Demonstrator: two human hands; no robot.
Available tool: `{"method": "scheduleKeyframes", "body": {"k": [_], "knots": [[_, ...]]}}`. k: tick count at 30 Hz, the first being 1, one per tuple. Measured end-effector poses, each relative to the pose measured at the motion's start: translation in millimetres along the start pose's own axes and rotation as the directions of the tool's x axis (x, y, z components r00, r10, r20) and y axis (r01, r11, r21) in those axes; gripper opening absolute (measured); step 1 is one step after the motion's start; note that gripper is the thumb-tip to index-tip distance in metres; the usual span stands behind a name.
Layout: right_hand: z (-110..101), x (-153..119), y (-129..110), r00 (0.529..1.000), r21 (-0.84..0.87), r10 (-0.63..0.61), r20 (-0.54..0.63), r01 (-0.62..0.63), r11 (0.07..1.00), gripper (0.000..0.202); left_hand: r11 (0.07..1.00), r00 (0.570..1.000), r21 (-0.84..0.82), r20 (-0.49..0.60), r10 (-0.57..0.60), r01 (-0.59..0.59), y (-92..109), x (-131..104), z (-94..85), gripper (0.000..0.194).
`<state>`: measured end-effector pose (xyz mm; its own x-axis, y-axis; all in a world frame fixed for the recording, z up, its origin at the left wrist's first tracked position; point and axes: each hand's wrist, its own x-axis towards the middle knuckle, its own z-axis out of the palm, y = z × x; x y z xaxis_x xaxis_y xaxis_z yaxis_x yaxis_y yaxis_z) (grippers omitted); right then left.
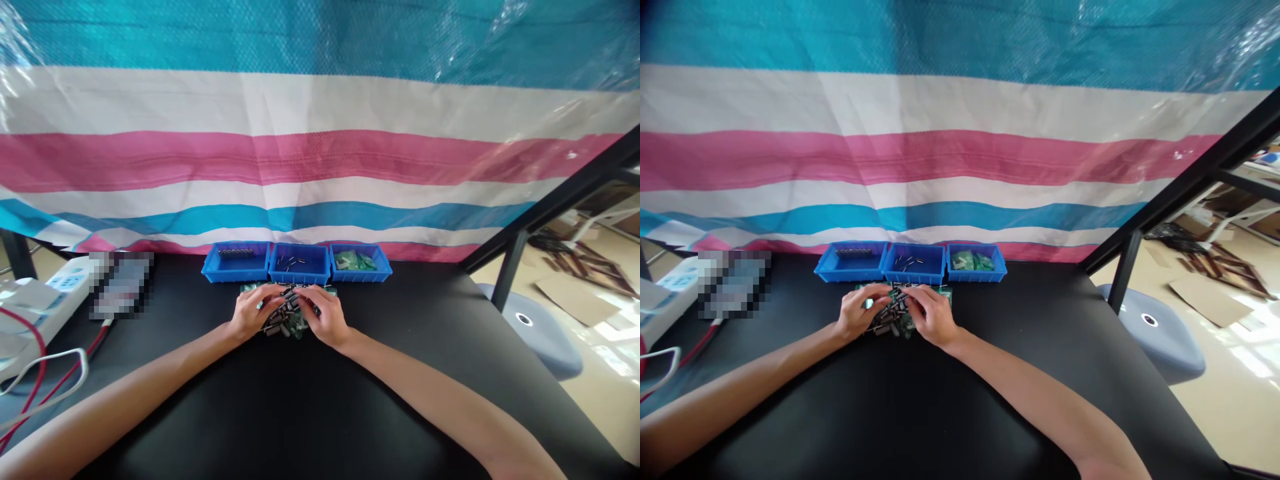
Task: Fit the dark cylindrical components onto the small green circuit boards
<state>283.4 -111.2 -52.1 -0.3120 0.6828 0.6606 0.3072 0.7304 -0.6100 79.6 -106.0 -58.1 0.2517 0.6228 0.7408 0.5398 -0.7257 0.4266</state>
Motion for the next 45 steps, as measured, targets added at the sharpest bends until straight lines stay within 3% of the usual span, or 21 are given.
{"method": "scheduleKeyframes", "body": {"k": [5, 16, 24, 45], "knots": [[0.6, -0.6, 1.3, 0.998, 0.016, -0.053, 0.013, 0.053, 0.998, 0.024, 1.0, 1.0, -0.014, -0.023, -0.001, 0.0, -1.6, -1.1, 2.3, 0.018], [0.4, -1.3, 1.1, 0.999, 0.025, -0.024, 0.036, 0.023, 0.999, 0.014, 0.995, 0.995, -0.012, 0.017, 0.103, -0.103, 0.3, 1.0, 1.8, 0.016], [-3.0, 0.8, -3.8, 0.999, 0.014, 0.024, -0.024, -0.024, 1.0, 0.012, 0.997, 1.0, -0.079, 0.011, 0.022, -0.021, 0.2, -0.6, 2.2, 0.014], [-2.7, 0.9, -4.7, 0.997, 0.03, 0.035, -0.066, -0.033, 0.999, 0.011, 0.992, 0.999, -0.123, 0.003, 0.036, -0.035, 2.2, 0.4, 2.8, 0.015]]}}
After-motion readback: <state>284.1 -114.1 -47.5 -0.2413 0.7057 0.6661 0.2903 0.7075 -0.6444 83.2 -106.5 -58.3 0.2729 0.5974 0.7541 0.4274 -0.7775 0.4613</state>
